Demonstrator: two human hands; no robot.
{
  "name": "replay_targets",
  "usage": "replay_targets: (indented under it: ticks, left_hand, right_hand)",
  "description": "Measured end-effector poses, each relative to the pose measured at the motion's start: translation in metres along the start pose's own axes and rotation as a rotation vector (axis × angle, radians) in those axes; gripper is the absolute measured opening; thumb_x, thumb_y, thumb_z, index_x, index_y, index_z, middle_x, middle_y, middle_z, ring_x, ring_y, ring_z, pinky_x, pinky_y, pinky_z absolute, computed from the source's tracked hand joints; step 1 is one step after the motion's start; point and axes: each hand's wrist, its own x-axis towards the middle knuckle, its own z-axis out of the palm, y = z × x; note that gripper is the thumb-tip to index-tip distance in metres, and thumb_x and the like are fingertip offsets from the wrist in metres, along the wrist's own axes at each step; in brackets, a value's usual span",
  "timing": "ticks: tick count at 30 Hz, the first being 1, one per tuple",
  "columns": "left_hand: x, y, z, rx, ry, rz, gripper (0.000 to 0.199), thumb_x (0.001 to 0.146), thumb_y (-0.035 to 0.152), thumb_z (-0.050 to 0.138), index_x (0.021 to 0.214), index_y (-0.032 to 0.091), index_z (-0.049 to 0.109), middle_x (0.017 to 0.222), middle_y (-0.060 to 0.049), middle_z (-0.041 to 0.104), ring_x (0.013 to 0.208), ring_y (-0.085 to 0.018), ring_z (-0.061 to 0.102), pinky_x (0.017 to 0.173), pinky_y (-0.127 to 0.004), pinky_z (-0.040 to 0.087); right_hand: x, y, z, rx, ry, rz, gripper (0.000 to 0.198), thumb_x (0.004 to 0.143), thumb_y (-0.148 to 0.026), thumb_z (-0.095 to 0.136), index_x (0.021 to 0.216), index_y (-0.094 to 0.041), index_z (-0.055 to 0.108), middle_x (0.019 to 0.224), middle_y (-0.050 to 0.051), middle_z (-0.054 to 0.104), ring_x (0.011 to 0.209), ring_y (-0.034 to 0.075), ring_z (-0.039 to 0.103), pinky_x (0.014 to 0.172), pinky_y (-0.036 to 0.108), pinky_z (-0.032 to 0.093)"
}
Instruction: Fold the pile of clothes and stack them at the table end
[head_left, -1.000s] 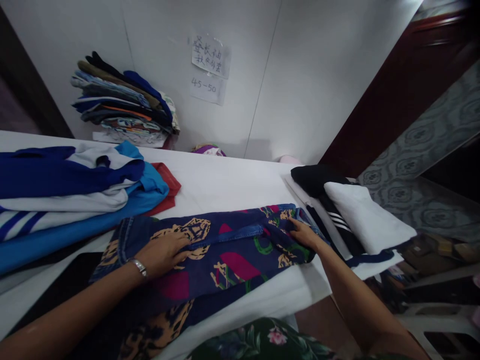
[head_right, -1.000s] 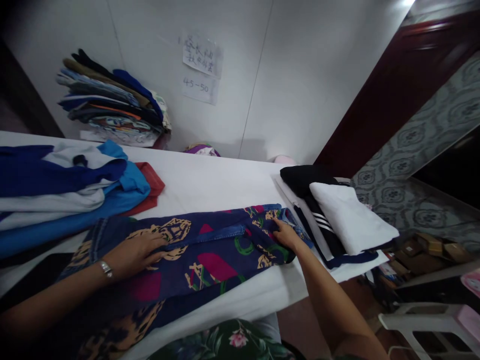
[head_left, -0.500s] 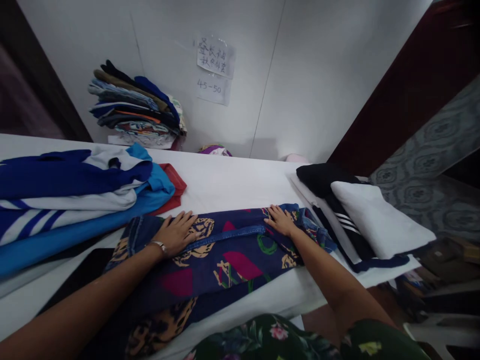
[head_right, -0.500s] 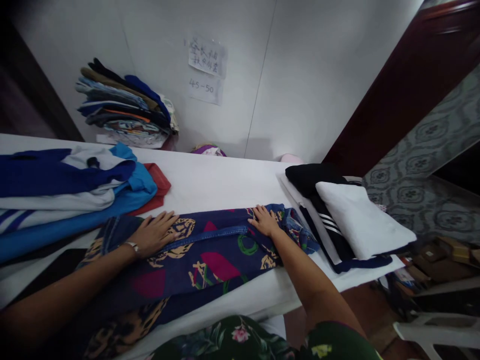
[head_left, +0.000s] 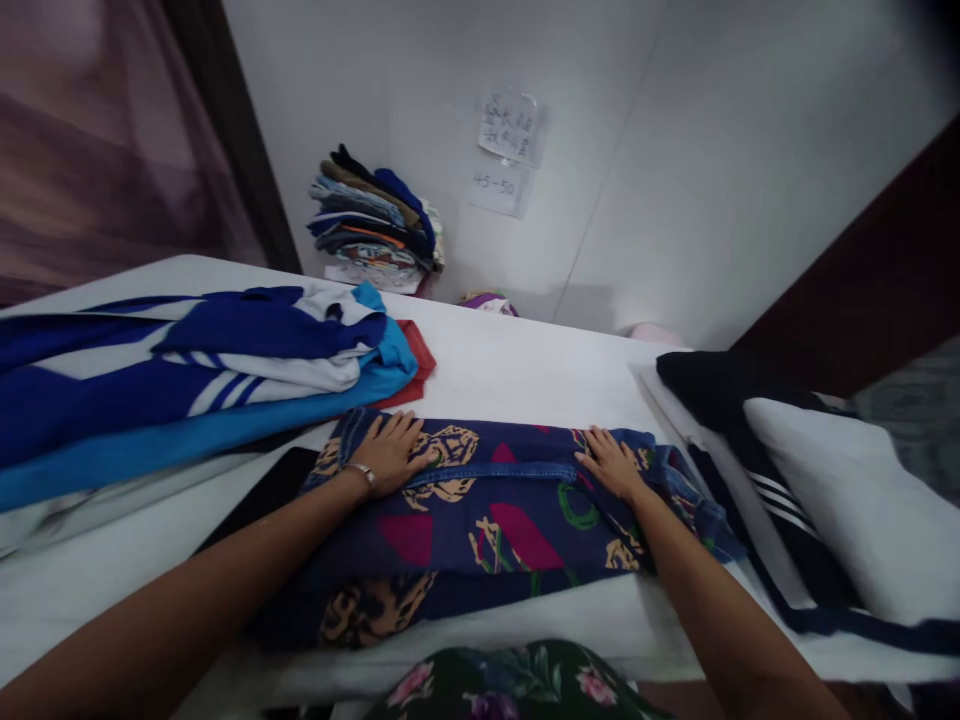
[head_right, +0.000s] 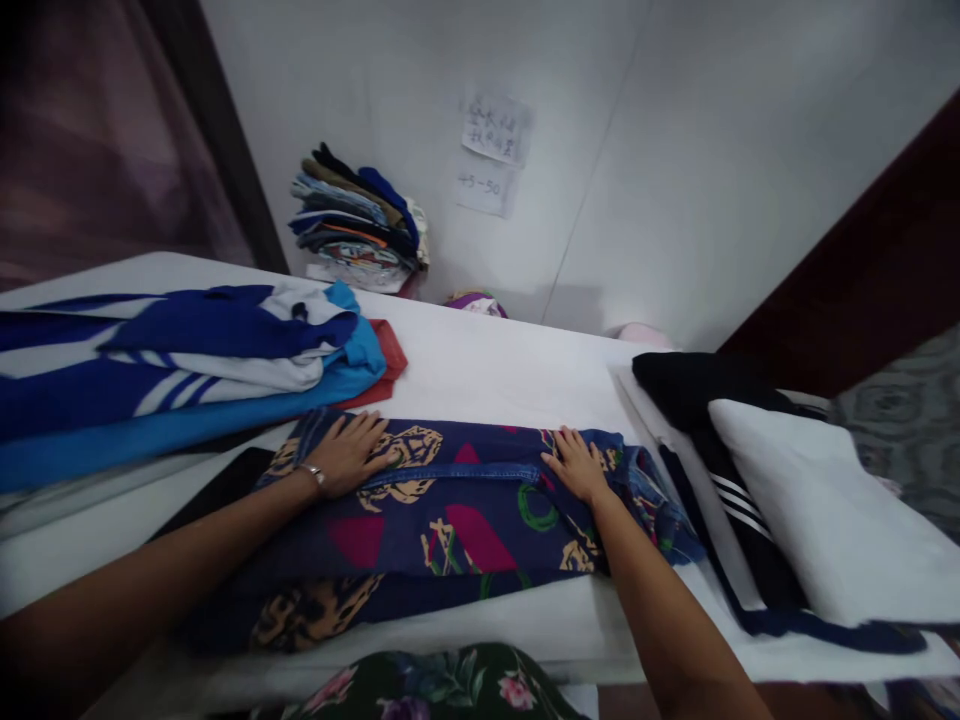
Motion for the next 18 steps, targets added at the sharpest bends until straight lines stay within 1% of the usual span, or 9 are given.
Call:
replay_targets:
  ticks: [4,6,9,11,15,18]
  left_hand:
    - [-0.003,0.003,-0.008,-0.022,-0.032,-0.008,0.077,0.087,0.062,0.033,0.144,0.010,0.035,0.154,-0.016,0.027,0.143,-0.030,0.020,0.115,-0.049,0.012]
    - [-0.005,0.001,-0.012,0.001,-0.002,-0.031,0.077,0.087,0.062,0.035,0.143,0.009,0.037,0.154,-0.016,0.026,0.144,-0.030,0.018,0.115,-0.048,0.012]
    - [-0.010,-0.005,-0.013,0.051,0.044,-0.118,0.078,0.088,0.061,0.035,0.142,0.006,0.037,0.154,-0.018,0.025,0.144,-0.030,0.018,0.115,-0.044,0.012]
    - [-0.013,-0.008,-0.012,0.051,0.010,-0.171,0.079,0.088,0.060,0.033,0.144,0.004,0.033,0.154,-0.019,0.023,0.144,-0.029,0.018,0.115,-0.042,0.014]
    - [-0.014,-0.008,-0.010,0.030,-0.029,-0.191,0.079,0.088,0.059,0.030,0.145,0.004,0.030,0.156,-0.018,0.020,0.144,-0.028,0.016,0.115,-0.041,0.014]
    - [-0.011,-0.009,-0.012,0.024,-0.046,-0.187,0.080,0.088,0.059,0.030,0.145,0.004,0.029,0.156,-0.018,0.019,0.144,-0.028,0.015,0.115,-0.042,0.014]
  right_hand:
    - [0.001,0.005,0.009,-0.013,0.052,-0.018,0.057,0.094,-0.051,0.034,0.145,-0.026,0.034,0.154,0.008,0.028,0.143,0.027,0.021,0.111,0.057,0.020]
    - [0.002,0.008,0.013,-0.030,0.070,-0.024,0.057,0.093,-0.051,0.033,0.145,-0.026,0.034,0.154,0.007,0.029,0.143,0.027,0.022,0.111,0.057,0.021]
    - [0.003,0.011,0.016,-0.042,0.073,-0.025,0.058,0.093,-0.051,0.032,0.144,-0.025,0.035,0.154,0.007,0.029,0.143,0.026,0.022,0.111,0.056,0.021]
    - [0.004,0.012,0.017,-0.036,0.071,-0.028,0.058,0.093,-0.051,0.033,0.144,-0.024,0.035,0.154,0.007,0.029,0.143,0.027,0.022,0.111,0.057,0.021]
    - [0.005,0.007,0.012,0.028,0.073,-0.025,0.058,0.092,-0.051,0.037,0.143,-0.024,0.038,0.153,0.008,0.030,0.143,0.028,0.022,0.111,0.059,0.019]
    - [0.000,0.004,-0.001,0.198,0.032,-0.017,0.058,0.089,-0.050,0.045,0.140,-0.022,0.043,0.152,0.011,0.033,0.142,0.029,0.023,0.113,0.059,0.017]
